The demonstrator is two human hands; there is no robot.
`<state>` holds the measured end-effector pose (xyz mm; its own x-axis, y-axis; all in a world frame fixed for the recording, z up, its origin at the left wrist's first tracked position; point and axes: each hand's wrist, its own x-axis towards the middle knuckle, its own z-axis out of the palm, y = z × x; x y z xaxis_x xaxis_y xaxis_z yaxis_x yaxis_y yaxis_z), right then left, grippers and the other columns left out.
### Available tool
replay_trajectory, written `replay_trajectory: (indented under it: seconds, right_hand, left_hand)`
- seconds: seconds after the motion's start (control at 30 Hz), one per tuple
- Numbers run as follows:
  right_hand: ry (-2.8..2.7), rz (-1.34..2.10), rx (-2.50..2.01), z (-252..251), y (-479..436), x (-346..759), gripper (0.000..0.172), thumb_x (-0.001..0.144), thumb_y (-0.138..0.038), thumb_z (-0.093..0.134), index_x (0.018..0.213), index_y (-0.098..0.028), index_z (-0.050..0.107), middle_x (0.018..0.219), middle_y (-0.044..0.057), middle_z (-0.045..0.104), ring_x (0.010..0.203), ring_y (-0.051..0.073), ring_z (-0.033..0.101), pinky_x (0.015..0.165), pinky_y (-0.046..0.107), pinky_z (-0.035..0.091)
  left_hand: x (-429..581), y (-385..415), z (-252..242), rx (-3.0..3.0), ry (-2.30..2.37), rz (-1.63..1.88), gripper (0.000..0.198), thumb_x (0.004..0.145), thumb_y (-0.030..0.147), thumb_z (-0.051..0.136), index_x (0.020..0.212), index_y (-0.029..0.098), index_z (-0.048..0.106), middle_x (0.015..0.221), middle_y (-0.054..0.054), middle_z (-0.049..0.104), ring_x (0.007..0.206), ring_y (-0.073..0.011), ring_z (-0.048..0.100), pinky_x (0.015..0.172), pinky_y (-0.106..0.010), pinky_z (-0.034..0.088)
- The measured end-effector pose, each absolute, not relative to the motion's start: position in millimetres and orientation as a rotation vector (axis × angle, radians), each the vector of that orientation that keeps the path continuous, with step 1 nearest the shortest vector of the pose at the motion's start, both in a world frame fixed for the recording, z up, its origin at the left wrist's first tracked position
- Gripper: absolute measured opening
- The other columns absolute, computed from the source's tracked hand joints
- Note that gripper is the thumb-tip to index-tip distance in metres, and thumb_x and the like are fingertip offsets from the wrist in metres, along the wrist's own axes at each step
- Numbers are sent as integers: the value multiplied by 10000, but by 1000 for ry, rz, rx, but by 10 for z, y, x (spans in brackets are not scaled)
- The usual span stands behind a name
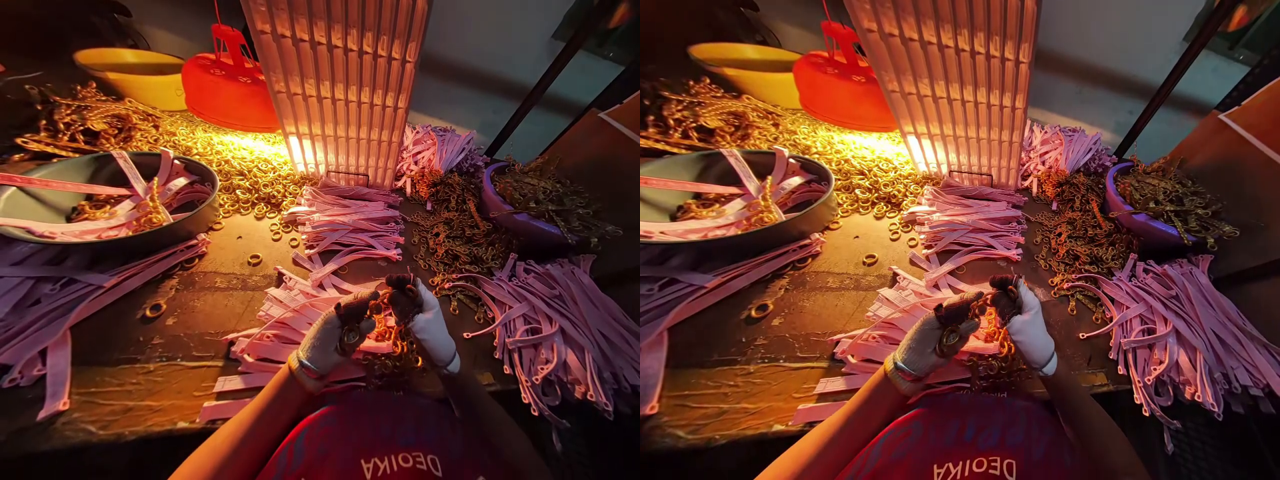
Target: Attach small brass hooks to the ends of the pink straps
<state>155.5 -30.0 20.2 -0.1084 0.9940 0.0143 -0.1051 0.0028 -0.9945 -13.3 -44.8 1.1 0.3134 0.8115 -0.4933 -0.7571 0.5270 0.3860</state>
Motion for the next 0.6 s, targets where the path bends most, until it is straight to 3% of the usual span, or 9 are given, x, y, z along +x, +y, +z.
replay_trajectory:
  seconds: [0.2,0.4,0.6]
  right_hand:
    - [-1584,1216,-1047,187,-360,1639,265,929,-320,651,1183,-259,694,1116,56,709,1023,205,638,944,350,499]
    - [-1781,991,-1063,115,-387,1649,225,901,-301,662,1112,-265,732,1024,81,704,934,248,622,903,403,494]
    - [-1724,1031,-1082,101,-393,1714,188,928,-318,646,1089,-251,718,1014,66,716,912,229,633,869,369,493]
  left_hand:
    - [-103,-455,117,105,804,990,98,760,69,733,849,110,739,682,-21,655,464,-40,550,378,-77,420]
    - [-62,-445,149,321,731,1004,233,643,125,813,870,116,767,703,-13,624,484,-15,472,391,-74,345]
    - [-61,-493,141,511,882,1086,277,742,328,795,937,148,718,576,32,533,444,-45,398,384,-136,243]
